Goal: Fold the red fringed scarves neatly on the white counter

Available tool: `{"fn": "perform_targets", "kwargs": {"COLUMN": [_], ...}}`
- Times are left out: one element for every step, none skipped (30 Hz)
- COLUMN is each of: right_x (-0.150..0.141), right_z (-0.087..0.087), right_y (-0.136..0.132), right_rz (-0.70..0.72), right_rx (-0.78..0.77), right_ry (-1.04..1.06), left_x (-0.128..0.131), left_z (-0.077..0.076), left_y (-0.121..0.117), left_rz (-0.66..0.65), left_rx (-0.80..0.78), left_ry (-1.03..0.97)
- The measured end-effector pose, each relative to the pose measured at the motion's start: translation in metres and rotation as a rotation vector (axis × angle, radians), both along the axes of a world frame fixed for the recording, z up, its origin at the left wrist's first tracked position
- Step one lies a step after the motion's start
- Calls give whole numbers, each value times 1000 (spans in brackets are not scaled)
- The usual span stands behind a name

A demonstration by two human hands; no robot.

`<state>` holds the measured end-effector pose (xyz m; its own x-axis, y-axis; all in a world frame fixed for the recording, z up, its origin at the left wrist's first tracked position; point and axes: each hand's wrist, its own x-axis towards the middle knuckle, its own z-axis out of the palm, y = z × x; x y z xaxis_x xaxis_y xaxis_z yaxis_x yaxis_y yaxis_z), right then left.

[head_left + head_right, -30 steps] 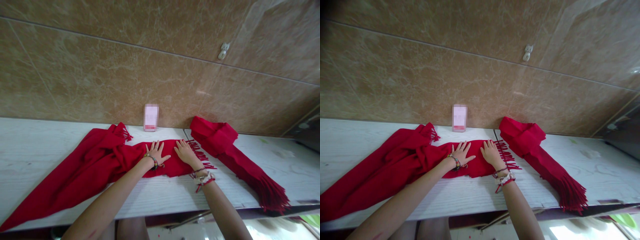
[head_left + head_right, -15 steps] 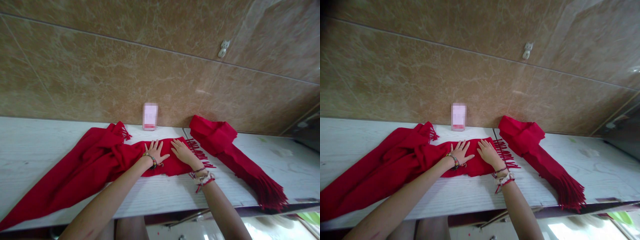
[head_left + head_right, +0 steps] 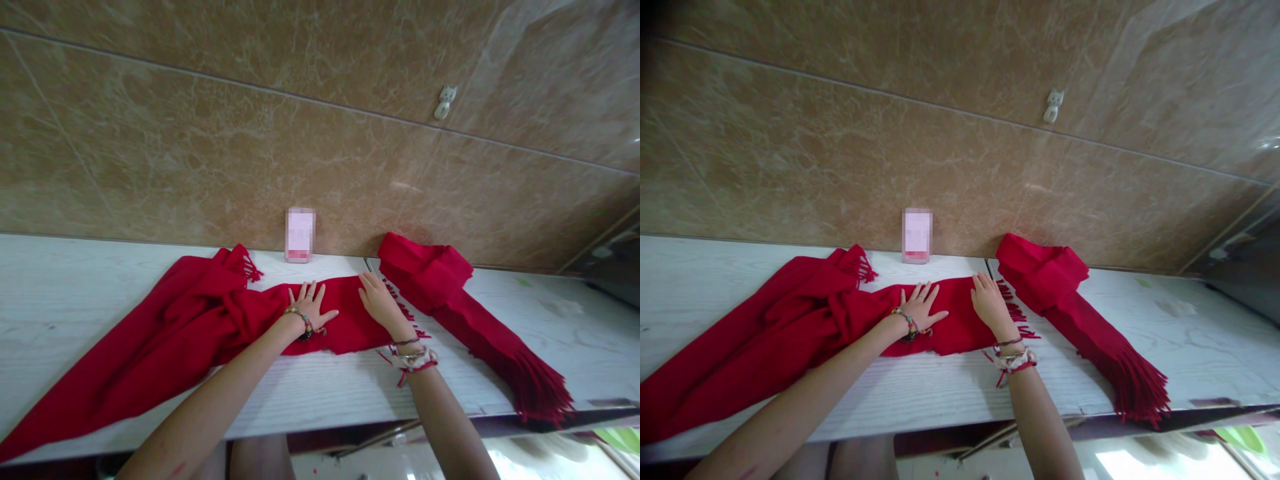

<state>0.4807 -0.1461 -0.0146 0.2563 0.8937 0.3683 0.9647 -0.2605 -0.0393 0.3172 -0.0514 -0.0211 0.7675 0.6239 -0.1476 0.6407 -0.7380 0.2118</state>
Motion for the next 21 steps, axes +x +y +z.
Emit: {"fn": "perform_targets", "kwargs": {"right_x": [-3,-5,-8,-11,-13,-14,-15,-15,-14,-12,-9,-6,-3,0,3,6,7,7,7,7,6], "right_z": [-1,-3,-5,-8,-9,-11,-12,-12,-11,-10,-9,-7,-6,-5,-3,-3,-2,-2,-1,-2,-2], "right_y": [2,4,6,8,9,10,10,9,8,6,4,1,-1,-3,-4,-5,-5,-4,-2,0,2], "right_rz": [63,117,156,176,178,165,138,100,56,7,-45,-95,-140,-174,-194,-199,-190,-169,-139,-107,-82], "right_rx": [7,-1,-22,-54,-91,-126,-153,-172,-184,-191,-196,-201,-202,-196,-177,-145,-99,-47,4,48,84], "right_ry": [10,20,29,35,37,34,26,14,0,-12,-19,-17,-9,0,9,15,18,20,25,36,52], "left_x": [0,0,0,0,0,0,0,0,0,0,0,0,0,0,0,0,1,1,1,1,1], "left_z": [0,0,0,0,0,0,0,0,0,0,0,0,-1,-2,-3,-3,-4,-5,-5,-6,-5], "left_y": [0,0,0,0,0,0,0,-1,-1,0,0,0,0,0,1,1,1,2,2,2,2], "left_rz": [1,2,4,5,7,6,5,3,1,-1,-2,-2,-2,-1,-1,1,2,2,2,2,1], "left_rx": [1,3,6,9,12,15,16,15,13,11,9,8,9,10,13,14,15,14,12,9,5], "left_ry": [0,2,4,6,8,9,10,11,11,11,11,10,8,4,-2,-9,-16,-22,-25,-26,-25]}}
